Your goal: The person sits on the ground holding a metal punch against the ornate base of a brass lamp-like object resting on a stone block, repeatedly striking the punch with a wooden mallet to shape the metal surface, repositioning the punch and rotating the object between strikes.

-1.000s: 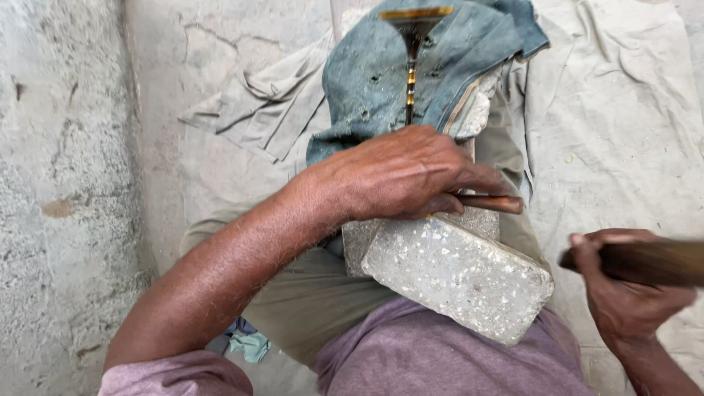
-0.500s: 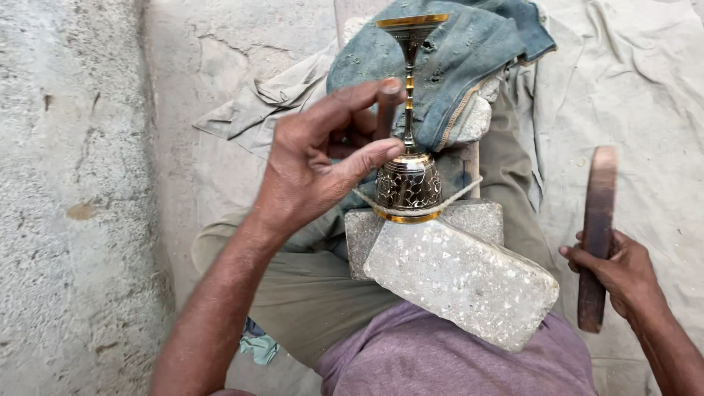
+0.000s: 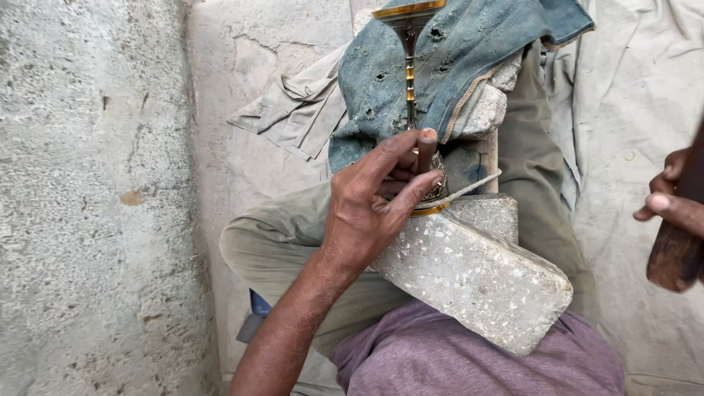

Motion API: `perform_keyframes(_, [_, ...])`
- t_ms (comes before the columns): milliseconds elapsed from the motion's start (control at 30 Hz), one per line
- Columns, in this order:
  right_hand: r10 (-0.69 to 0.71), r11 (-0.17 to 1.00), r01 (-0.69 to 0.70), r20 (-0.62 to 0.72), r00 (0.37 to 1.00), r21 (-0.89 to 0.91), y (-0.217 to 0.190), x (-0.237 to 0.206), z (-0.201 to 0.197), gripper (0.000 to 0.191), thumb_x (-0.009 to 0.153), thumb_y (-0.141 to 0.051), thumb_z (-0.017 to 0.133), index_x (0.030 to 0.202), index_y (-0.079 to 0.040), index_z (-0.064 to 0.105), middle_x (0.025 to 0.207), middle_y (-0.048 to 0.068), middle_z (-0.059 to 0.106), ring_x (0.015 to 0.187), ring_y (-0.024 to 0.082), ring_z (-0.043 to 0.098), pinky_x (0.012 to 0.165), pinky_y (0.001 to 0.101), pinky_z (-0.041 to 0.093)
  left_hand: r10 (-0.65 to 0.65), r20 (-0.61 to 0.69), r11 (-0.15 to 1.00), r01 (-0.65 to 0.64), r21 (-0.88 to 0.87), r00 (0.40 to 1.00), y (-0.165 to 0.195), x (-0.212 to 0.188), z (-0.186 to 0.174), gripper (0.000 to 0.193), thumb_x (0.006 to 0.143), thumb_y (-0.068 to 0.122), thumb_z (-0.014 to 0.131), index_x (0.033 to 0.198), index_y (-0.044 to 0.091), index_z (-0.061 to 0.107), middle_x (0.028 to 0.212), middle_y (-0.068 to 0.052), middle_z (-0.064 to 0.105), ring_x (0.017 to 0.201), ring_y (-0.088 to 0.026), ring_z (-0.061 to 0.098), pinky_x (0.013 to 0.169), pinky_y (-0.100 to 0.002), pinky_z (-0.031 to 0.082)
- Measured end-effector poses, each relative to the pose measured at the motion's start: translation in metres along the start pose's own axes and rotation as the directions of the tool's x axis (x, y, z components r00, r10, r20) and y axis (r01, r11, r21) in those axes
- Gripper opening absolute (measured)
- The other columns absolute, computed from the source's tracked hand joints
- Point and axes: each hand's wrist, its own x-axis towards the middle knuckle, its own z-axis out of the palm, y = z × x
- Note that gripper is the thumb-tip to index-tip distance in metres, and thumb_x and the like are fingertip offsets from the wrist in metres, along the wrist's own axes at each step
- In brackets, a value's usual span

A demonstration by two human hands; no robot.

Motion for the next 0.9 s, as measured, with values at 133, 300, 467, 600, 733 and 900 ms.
perform_keyframes(133, [-0.06, 0.949, 0.078, 0.068, 0.996, -0.304, -0.009, 0.004, -0.001, 0.033, 0.092, 0.0, 0.077, 0.114, -0.002, 0.053, 0.088, 0.008, 0.057, 0.077, 0.019, 0.065, 0.075, 0.0325, 0.058, -0.084, -0.093, 0.996, 0.084, 0.0, 0.992, 0.006, -0.002, 0.01, 0.047, 0.097, 0.01, 0.079, 0.139, 0.009, 0.059, 0.1, -0.006, 0.075, 0.09, -0.01, 0.077, 0.079, -0.026, 0.07])
perform_keyframes(300, [-0.233, 0.884, 0.235, 0.055, 0.971, -0.403, -0.046, 0.003, 0.02, 0.025, 0.098, 0.004, 0.073, 0.114, 0.0, 0.054, 0.095, 0.011, 0.056, 0.081, 0.019, 0.063, 0.075, 0.0297, 0.055, 0.027, -0.14, 0.993, -0.01, 0.122, 0.99, 0.009, -0.005, 0.017, 0.045, 0.098, 0.01, 0.079, 0.138, 0.01, 0.06, 0.107, -0.006, 0.075, 0.096, -0.011, 0.078, 0.084, -0.025, 0.07])
perform_keyframes(467, [-0.396, 0.747, 0.341, 0.031, 0.918, -0.571, -0.143, 0.003, 0.041, 0.032, 0.097, 0.011, 0.068, 0.127, 0.004, 0.058, 0.101, 0.017, 0.063, 0.083, 0.022, 0.067, 0.073, 0.0321, 0.054, 0.087, -0.083, 0.962, -0.062, 0.265, 0.993, 0.007, -0.003, 0.015, 0.05, 0.092, 0.012, 0.083, 0.137, 0.009, 0.063, 0.103, -0.007, 0.074, 0.091, -0.012, 0.076, 0.081, -0.026, 0.069])
perform_keyframes(600, [-0.383, 0.58, 0.373, 0.162, 0.909, -0.725, -0.217, 0.007, 0.049, 0.045, 0.08, 0.015, 0.07, 0.123, 0.005, 0.063, 0.091, 0.019, 0.066, 0.075, 0.026, 0.067, 0.071, 0.0383, 0.055, 0.106, -0.011, 0.976, -0.102, 0.194, 0.994, -0.001, 0.003, 0.006, 0.047, 0.093, 0.014, 0.085, 0.134, 0.01, 0.063, 0.106, -0.006, 0.075, 0.093, -0.01, 0.077, 0.081, -0.025, 0.069])
perform_keyframes(733, [-0.341, 0.464, 0.363, 0.215, 0.915, -0.808, -0.25, 0.008, 0.06, 0.05, 0.076, 0.012, 0.073, 0.125, 0.004, 0.064, 0.087, 0.017, 0.067, 0.074, 0.026, 0.064, 0.075, 0.0403, 0.054, 0.139, 0.007, 0.974, -0.138, 0.181, 0.99, -0.007, 0.006, 0.004, 0.046, 0.093, 0.015, 0.084, 0.133, 0.008, 0.062, 0.111, -0.007, 0.075, 0.097, -0.012, 0.077, 0.083, -0.025, 0.069])
perform_keyframes(900, [-0.357, 0.435, 0.375, 0.225, 0.907, -0.819, -0.263, 0.005, 0.063, 0.053, 0.076, 0.011, 0.073, 0.128, 0.002, 0.065, 0.09, 0.016, 0.067, 0.074, 0.025, 0.061, 0.074, 0.0392, 0.053, 0.063, -0.008, 0.989, -0.061, 0.135, 0.998, -0.007, 0.007, 0.005, 0.047, 0.091, 0.017, 0.085, 0.132, 0.008, 0.064, 0.103, -0.006, 0.075, 0.09, -0.012, 0.077, 0.08, -0.026, 0.069])
